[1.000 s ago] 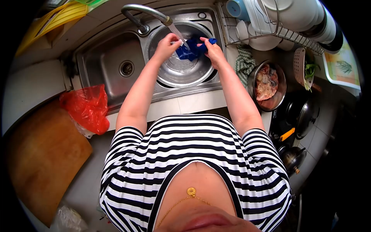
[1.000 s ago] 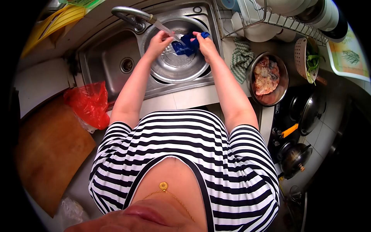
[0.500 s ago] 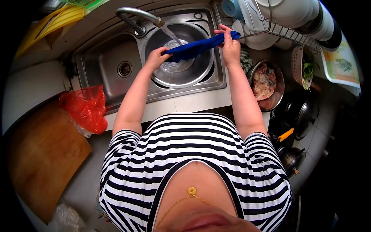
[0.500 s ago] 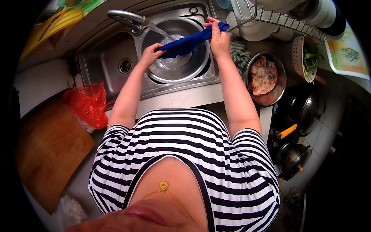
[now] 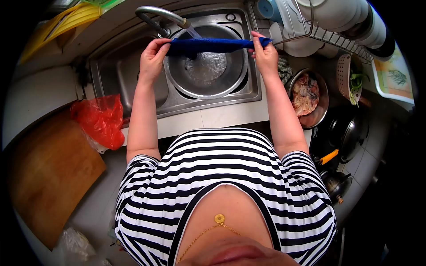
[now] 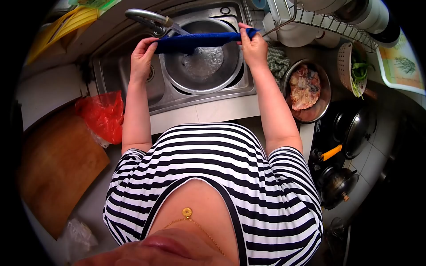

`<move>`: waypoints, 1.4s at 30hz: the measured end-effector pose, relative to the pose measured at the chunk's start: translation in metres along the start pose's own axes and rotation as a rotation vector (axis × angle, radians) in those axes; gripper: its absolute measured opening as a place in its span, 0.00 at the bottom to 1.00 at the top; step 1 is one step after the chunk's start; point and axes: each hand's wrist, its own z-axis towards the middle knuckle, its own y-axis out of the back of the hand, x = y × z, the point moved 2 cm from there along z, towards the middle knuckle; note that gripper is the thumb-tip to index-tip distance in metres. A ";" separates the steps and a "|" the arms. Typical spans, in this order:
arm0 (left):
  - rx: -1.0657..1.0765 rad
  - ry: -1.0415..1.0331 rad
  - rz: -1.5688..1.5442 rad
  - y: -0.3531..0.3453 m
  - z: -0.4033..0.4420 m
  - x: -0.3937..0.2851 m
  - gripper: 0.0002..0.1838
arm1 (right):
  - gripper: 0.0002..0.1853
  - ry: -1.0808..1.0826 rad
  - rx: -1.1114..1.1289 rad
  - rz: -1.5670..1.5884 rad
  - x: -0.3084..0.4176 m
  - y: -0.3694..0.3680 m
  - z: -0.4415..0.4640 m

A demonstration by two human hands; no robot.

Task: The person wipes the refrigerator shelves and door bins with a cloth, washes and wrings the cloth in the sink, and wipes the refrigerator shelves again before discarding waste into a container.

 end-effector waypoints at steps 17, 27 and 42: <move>-0.035 -0.273 0.244 -0.050 -0.021 -0.055 0.05 | 0.11 0.443 0.592 -0.573 -0.090 -0.081 -0.040; -0.193 -0.387 -0.053 0.002 -0.019 -0.083 0.07 | 0.26 0.334 0.343 -0.115 -0.017 -0.015 0.004; 0.352 0.196 1.156 -0.043 0.017 0.165 0.39 | 0.35 -0.708 0.302 0.000 -0.134 -0.060 -0.017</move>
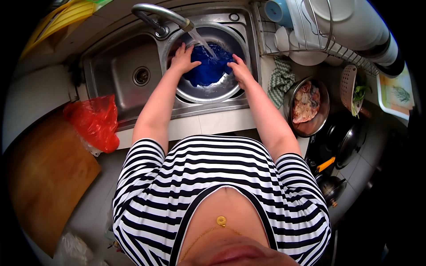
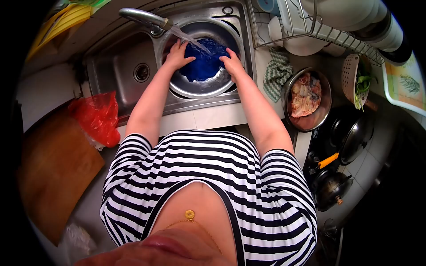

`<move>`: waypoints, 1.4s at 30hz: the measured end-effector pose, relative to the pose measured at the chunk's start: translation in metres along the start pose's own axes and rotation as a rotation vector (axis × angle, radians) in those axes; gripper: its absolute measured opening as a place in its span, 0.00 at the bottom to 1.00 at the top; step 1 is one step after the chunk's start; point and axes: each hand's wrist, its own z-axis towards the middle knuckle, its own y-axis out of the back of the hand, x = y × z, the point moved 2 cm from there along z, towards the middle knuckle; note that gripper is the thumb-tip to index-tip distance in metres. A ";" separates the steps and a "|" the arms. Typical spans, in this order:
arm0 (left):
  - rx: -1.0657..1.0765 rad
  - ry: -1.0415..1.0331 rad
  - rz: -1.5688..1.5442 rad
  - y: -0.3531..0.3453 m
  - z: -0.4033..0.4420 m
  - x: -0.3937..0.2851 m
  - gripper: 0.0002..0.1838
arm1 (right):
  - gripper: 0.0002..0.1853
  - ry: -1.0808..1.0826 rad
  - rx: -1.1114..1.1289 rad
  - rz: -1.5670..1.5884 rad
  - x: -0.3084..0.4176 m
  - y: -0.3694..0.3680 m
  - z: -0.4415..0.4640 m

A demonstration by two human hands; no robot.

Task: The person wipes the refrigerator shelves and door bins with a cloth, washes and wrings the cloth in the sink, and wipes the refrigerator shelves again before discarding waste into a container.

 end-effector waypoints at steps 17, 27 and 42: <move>-0.335 -0.366 -0.596 0.004 -0.091 -0.150 0.16 | 0.26 -0.271 0.138 0.843 -0.020 -0.054 0.010; -0.336 0.202 -0.028 -0.012 0.007 -0.023 0.16 | 0.18 0.006 0.039 0.422 -0.007 -0.046 0.008; -0.419 -0.454 -0.602 -0.007 -0.087 -0.153 0.16 | 0.33 -0.289 0.243 0.875 -0.027 -0.038 0.002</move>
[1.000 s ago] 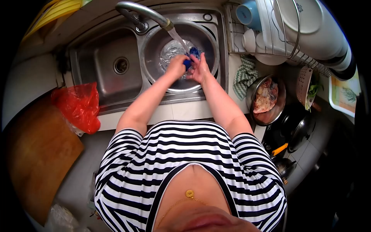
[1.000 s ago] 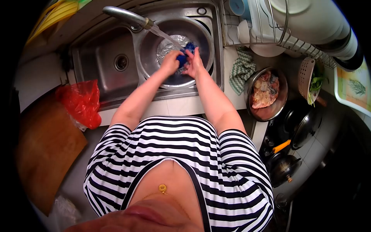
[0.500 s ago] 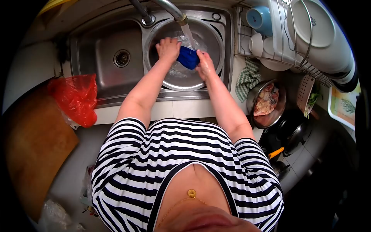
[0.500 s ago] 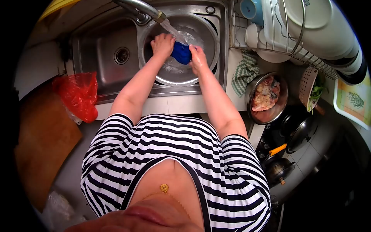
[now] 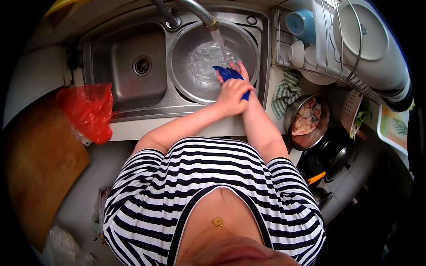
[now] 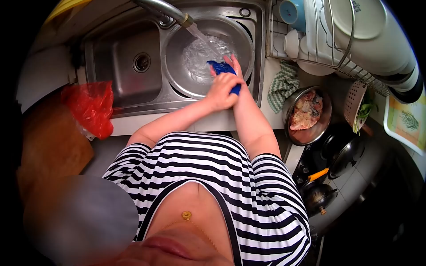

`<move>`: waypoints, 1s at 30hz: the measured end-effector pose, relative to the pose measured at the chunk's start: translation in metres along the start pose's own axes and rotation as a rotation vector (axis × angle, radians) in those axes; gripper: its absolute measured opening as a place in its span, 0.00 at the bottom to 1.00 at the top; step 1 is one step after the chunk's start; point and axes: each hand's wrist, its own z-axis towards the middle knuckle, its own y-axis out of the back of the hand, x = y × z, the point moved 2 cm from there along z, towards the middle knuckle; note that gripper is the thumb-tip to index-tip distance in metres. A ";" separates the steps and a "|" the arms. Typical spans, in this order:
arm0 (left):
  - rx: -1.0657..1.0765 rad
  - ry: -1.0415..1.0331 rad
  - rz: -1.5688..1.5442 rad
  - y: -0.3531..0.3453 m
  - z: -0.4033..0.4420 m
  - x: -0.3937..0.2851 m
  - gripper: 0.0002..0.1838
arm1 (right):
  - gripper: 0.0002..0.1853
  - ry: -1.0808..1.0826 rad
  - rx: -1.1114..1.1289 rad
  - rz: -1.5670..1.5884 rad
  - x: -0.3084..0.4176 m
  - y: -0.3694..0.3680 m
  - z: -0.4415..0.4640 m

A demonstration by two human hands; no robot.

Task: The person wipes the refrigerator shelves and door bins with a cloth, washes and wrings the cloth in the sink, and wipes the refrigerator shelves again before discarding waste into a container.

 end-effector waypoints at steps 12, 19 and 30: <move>0.232 0.360 0.958 0.055 0.033 0.172 0.21 | 0.31 0.335 -0.138 -0.465 0.028 -0.006 -0.021; 0.818 0.077 0.760 0.005 0.001 0.145 0.48 | 0.39 0.308 -0.228 -0.752 0.016 0.014 -0.014; 0.124 0.474 0.596 0.016 0.023 0.140 0.18 | 0.38 0.042 -0.311 -0.301 -0.006 0.014 -0.009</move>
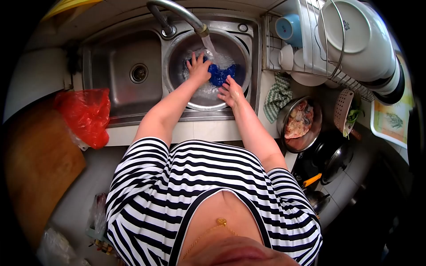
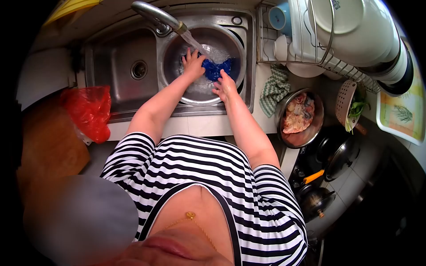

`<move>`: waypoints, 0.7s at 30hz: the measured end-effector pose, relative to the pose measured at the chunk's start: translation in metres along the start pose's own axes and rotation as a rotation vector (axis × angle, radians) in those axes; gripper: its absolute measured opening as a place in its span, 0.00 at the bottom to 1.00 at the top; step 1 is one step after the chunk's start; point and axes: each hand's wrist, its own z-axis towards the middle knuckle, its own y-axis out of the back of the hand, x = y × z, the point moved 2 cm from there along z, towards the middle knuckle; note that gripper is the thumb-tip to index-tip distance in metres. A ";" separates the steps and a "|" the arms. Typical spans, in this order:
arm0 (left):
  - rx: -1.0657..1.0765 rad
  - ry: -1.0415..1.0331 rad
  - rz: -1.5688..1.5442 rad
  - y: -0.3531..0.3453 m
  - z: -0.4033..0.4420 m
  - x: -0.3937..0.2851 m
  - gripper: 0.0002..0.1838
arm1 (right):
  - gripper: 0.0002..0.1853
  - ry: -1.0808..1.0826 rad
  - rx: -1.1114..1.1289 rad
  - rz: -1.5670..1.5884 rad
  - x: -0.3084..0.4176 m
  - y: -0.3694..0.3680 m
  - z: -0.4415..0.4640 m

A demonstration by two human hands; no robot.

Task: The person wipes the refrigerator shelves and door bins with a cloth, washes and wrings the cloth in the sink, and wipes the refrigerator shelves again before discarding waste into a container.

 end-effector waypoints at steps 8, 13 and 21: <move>0.170 -0.265 -0.852 0.034 -0.061 -0.049 0.18 | 0.37 -0.215 0.399 0.334 0.021 -0.013 0.030; -0.087 0.450 -1.289 0.035 -0.007 -0.019 0.32 | 0.14 0.104 0.328 0.440 0.018 -0.027 0.038; -0.025 0.628 -1.868 0.032 -0.018 -0.032 0.27 | 0.23 0.140 0.227 0.473 0.040 -0.025 0.018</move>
